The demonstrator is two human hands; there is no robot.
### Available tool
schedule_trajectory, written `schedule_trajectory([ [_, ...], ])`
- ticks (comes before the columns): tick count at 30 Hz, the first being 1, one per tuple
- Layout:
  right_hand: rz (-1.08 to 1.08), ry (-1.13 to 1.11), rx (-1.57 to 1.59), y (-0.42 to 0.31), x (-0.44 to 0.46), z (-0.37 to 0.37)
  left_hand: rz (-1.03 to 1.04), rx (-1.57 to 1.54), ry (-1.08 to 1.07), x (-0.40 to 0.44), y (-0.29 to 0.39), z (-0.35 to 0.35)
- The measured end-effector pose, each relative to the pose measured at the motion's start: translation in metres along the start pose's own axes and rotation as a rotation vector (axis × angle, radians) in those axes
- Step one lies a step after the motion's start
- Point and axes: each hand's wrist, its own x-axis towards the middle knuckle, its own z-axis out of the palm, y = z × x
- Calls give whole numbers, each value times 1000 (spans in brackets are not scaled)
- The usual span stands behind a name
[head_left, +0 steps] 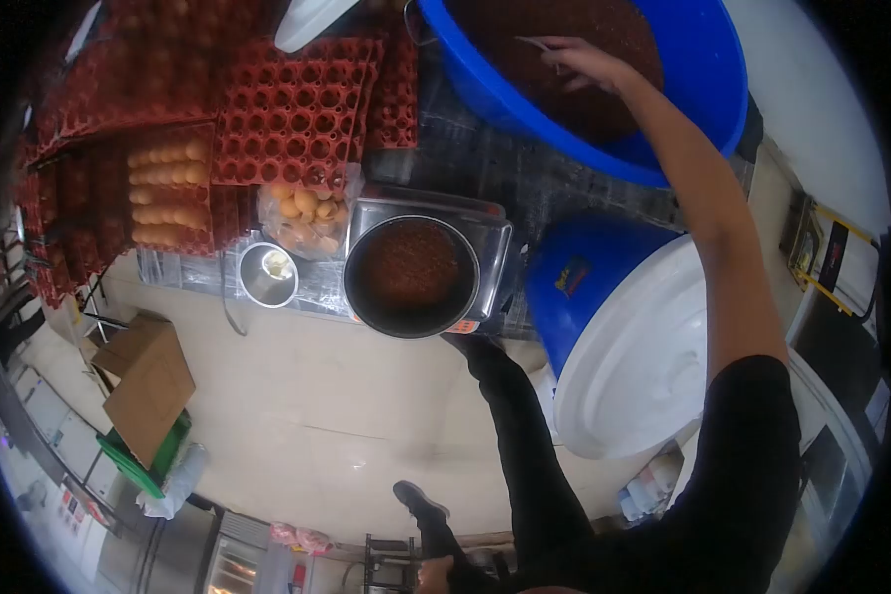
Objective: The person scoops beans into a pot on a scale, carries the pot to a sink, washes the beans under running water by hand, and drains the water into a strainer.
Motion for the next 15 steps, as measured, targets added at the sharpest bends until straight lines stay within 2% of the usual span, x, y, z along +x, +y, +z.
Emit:
schedule_trajectory([
  [5,-37,-60,567,-14,-9,-1,10,-23,109,0,11,-6],
  [8,-143,39,945,-26,-38,-7,110,-143,135,7,19,-9],
  [12,-196,289,1118,-49,-88,-7,205,-124,239,11,42,-10],
  [15,-184,438,1217,-53,-107,-7,357,-196,308,-2,51,-11],
])
